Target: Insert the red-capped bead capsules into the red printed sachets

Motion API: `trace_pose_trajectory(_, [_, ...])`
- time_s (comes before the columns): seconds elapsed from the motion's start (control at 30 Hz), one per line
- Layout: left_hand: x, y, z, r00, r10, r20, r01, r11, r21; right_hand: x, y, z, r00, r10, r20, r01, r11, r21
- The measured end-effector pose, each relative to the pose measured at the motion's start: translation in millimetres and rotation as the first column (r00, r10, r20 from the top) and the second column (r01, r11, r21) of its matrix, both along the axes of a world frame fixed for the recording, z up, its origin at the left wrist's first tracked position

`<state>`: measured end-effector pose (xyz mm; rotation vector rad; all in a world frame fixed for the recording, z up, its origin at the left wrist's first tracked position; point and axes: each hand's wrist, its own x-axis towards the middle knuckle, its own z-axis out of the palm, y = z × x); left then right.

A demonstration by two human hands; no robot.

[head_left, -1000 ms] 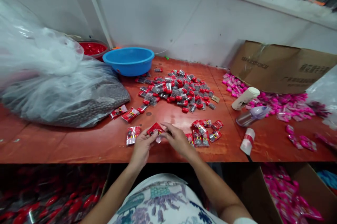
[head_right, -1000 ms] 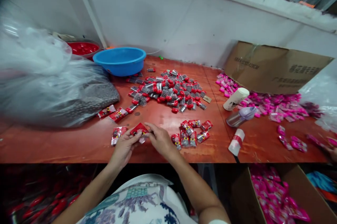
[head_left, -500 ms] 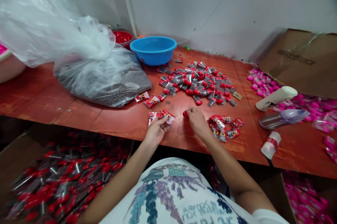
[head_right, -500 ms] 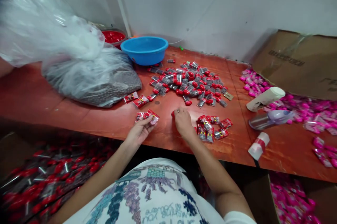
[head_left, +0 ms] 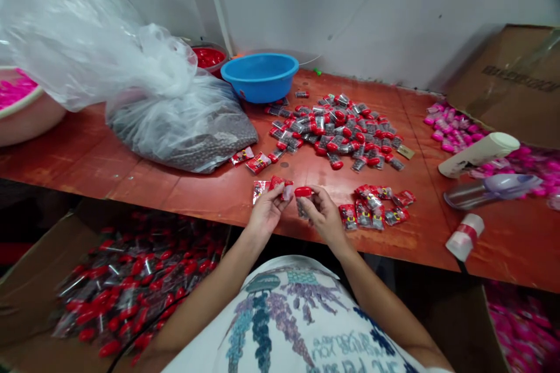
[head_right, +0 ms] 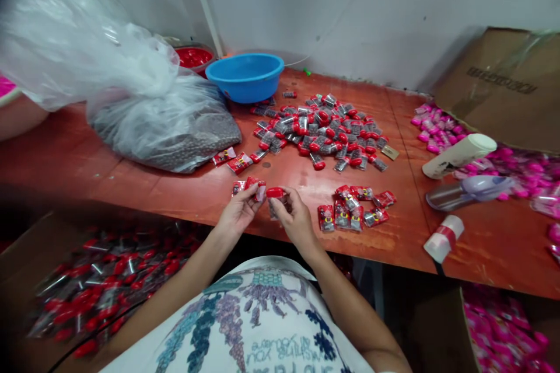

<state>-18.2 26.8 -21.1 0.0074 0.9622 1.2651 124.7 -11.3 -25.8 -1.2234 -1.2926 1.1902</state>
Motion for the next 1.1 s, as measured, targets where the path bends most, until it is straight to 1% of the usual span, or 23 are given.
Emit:
trace_pose_trajectory(0.1, [9, -4, 0.3, 0.999, -0.036, -0.017, 0.037, 0.998, 0.060, -2, 0, -1.9, 0.998, -0.051, -0.042, 0.050, 0.999, -0.012])
trace_pose_trajectory(0.17, [13, -7, 2.0, 0.998, -0.052, -0.039, 0.055, 0.994, 0.092, 0, 1, -2.7, 0.997, -0.061, -0.051, 0.061, 0.998, -0.010])
trace_pose_trajectory(0.33, [15, -8, 7.1, 0.996, -0.024, -0.086, 0.030, 0.997, 0.074, 5, -3, 2.3, 0.991, -0.122, -0.052, 0.121, 0.993, -0.010])
trace_pose_trajectory(0.5, [15, -7, 10.6, 0.997, -0.025, -0.076, 0.029, 0.998, 0.054, 5, -9, 9.3, 0.990, -0.117, -0.073, 0.116, 0.993, -0.012])
trace_pose_trajectory(0.63, [18, -8, 11.5, 0.995, -0.043, -0.087, 0.048, 0.997, 0.055, 4, -9, 11.1, 0.989, -0.132, -0.071, 0.132, 0.991, -0.007])
trace_pose_trajectory(0.8, [21, -11, 12.1, 0.991, -0.041, -0.123, 0.053, 0.995, 0.089, 4, -8, 10.3, 0.987, -0.150, -0.066, 0.150, 0.989, -0.001])
trace_pose_trajectory(0.97, [21, -12, 13.9, 0.985, -0.043, -0.169, 0.069, 0.986, 0.153, 5, -8, 10.2, 0.984, -0.174, -0.035, 0.175, 0.984, 0.018])
trace_pose_trajectory(1.1, [22, -12, 16.3, 0.980, -0.023, -0.198, 0.055, 0.985, 0.162, 5, -8, 10.0, 0.984, -0.180, -0.001, 0.180, 0.983, 0.032])
